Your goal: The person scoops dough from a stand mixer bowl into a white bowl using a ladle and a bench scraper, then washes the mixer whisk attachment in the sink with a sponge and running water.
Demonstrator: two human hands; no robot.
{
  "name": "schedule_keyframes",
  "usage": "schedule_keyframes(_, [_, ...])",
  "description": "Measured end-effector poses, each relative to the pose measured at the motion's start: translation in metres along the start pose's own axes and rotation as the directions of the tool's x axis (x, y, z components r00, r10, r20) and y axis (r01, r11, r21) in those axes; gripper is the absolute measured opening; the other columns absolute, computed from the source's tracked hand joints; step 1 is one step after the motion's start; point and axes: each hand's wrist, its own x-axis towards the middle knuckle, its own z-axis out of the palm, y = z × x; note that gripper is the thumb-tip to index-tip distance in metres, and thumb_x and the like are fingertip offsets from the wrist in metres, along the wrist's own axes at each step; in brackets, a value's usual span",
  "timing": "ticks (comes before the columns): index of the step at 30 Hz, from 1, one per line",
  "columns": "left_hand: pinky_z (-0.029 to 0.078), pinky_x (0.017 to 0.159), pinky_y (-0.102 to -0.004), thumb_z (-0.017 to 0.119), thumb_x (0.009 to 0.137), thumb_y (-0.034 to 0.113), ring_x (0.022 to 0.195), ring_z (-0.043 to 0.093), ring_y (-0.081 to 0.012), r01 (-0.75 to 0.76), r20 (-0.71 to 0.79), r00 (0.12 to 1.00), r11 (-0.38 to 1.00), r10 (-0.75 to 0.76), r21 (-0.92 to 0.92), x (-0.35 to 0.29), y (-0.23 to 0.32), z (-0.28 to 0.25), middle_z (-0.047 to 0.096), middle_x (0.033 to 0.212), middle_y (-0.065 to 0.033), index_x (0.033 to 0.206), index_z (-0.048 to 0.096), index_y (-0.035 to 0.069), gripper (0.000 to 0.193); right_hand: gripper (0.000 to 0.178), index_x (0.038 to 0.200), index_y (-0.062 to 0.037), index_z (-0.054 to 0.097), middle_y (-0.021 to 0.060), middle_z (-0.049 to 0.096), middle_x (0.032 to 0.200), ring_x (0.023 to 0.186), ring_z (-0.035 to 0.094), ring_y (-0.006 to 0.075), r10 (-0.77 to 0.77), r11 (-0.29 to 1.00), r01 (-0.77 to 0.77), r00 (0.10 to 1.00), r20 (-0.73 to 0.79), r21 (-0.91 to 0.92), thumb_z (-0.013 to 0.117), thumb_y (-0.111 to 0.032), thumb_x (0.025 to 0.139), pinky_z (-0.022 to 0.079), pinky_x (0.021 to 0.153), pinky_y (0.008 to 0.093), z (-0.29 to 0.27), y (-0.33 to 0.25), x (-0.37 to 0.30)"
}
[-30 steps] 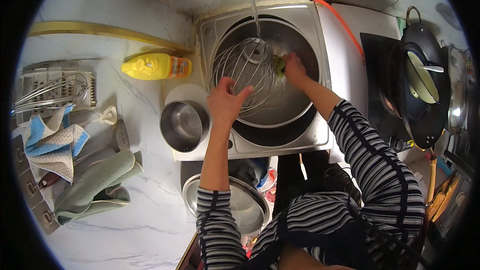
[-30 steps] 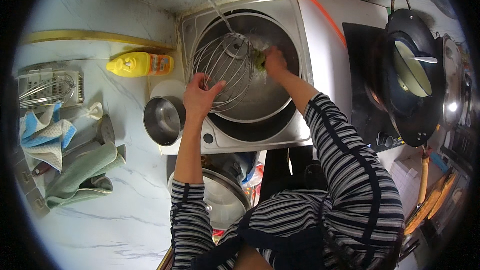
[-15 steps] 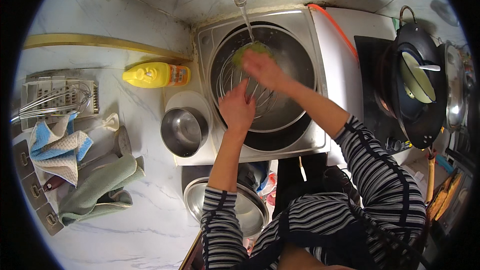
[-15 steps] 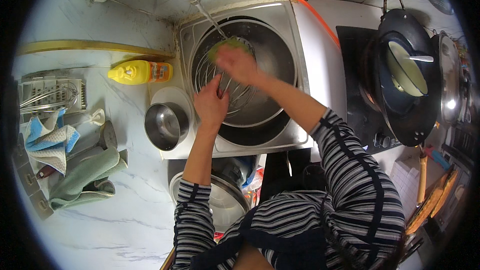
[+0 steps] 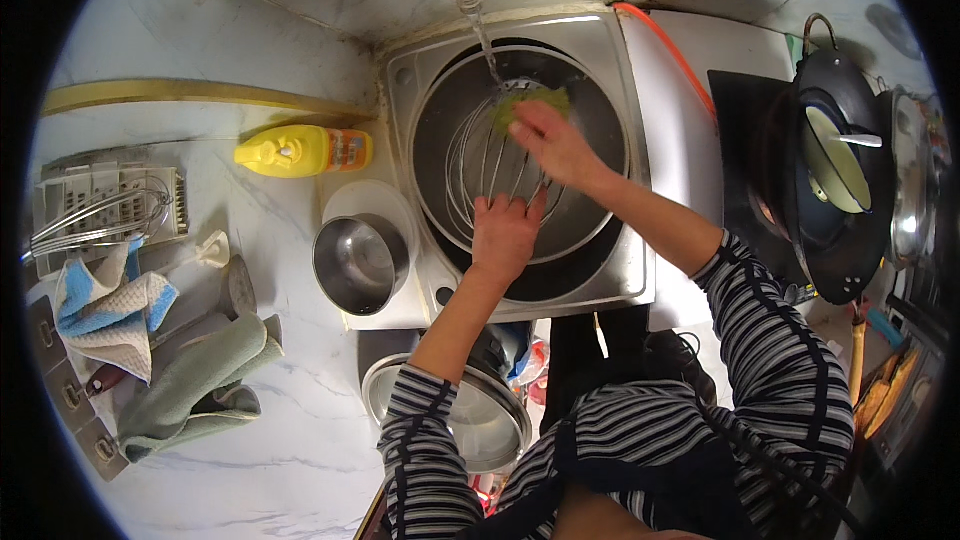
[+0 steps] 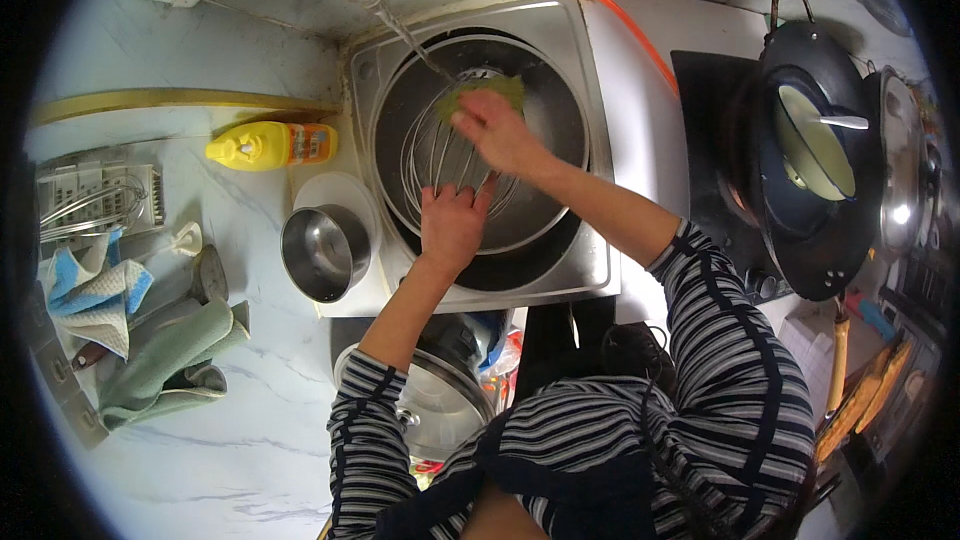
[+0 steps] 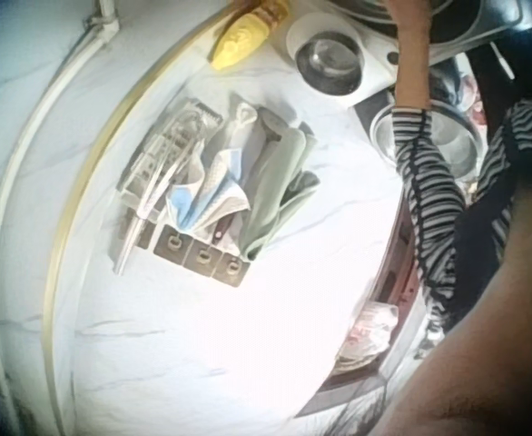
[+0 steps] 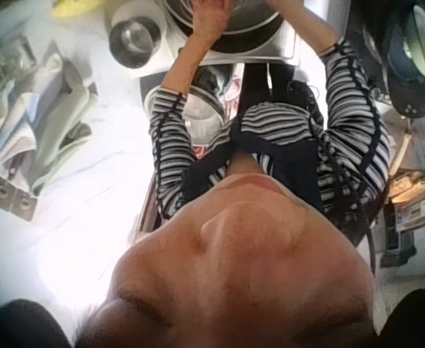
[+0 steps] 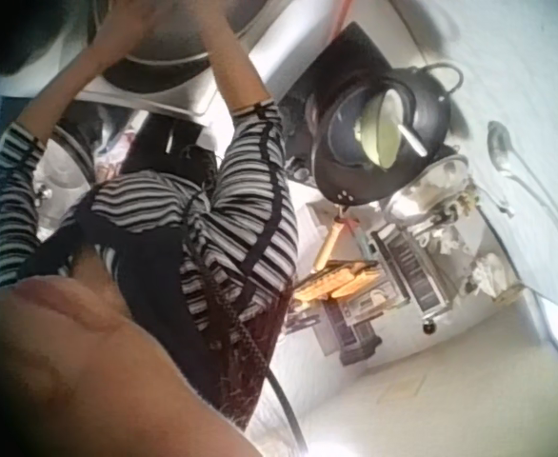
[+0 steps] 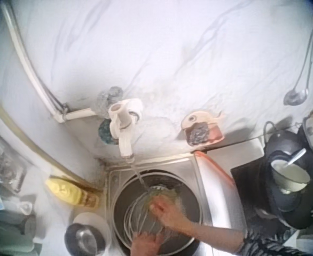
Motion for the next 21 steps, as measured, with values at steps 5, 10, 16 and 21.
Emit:
schedule_keyframes(5, [0.040,0.078,-0.0421,0.060,0.076,0.016,0.078,0.054,-0.0212,-0.054,0.135,0.990,0.998,0.049,0.035,-0.009,0.015,0.012,0.058,0.075,-0.0007,0.124,0.055,0.013,0.048,0.037,0.112,-0.0063,0.061,0.0187,0.055,0.120,0.113,0.050,0.0366,-0.327,0.896,0.336,0.942,0.081,-0.290,0.049,-0.035,0.092,0.040,0.096,0.0439,0.012,0.039,0.015])
schedule_keyframes(10, [0.030,0.101,-0.0508,0.067,0.074,0.022,0.109,0.047,-0.0267,-0.158,-0.008,0.987,0.954,0.162,-0.254,-0.022,0.015,0.005,0.053,0.108,-0.0106,0.129,0.050,0.013,0.059,0.044,0.110,-0.0053,0.062,0.0201,0.057,0.114,0.108,0.052,0.0391,0.152,0.979,-0.154,0.988,-0.022,-0.136,0.048,-0.042,0.090,0.041,0.093,0.0436,0.015,0.113,0.064])
schedule_keyframes(16, [0.026,0.101,-0.0641,0.068,0.073,0.023,0.123,0.036,-0.0427,0.503,0.029,0.857,0.821,-0.515,-0.270,0.024,0.006,-0.004,0.036,0.132,-0.0231,0.137,0.039,0.015,0.070,0.055,0.106,-0.0019,0.060,0.0239,0.056,0.110,0.106,0.053,0.0403,0.499,0.860,-0.509,0.854,-0.146,-0.041,0.046,-0.052,0.087,0.042,0.091,0.0433,0.020,0.122,0.079])
schedule_keyframes(21, [0.032,0.093,-0.0678,0.064,0.070,0.019,0.116,0.044,-0.0492,0.744,0.392,0.652,0.649,-0.649,-0.161,0.096,-0.012,-0.001,0.036,0.132,-0.0262,0.139,0.034,0.013,0.076,0.052,0.107,-0.0034,0.059,0.0252,0.059,0.104,0.101,0.056,0.0392,0.438,0.897,-0.438,0.899,-0.024,-0.063,0.048,-0.050,0.087,0.043,0.089,0.0428,0.022,0.107,0.072])
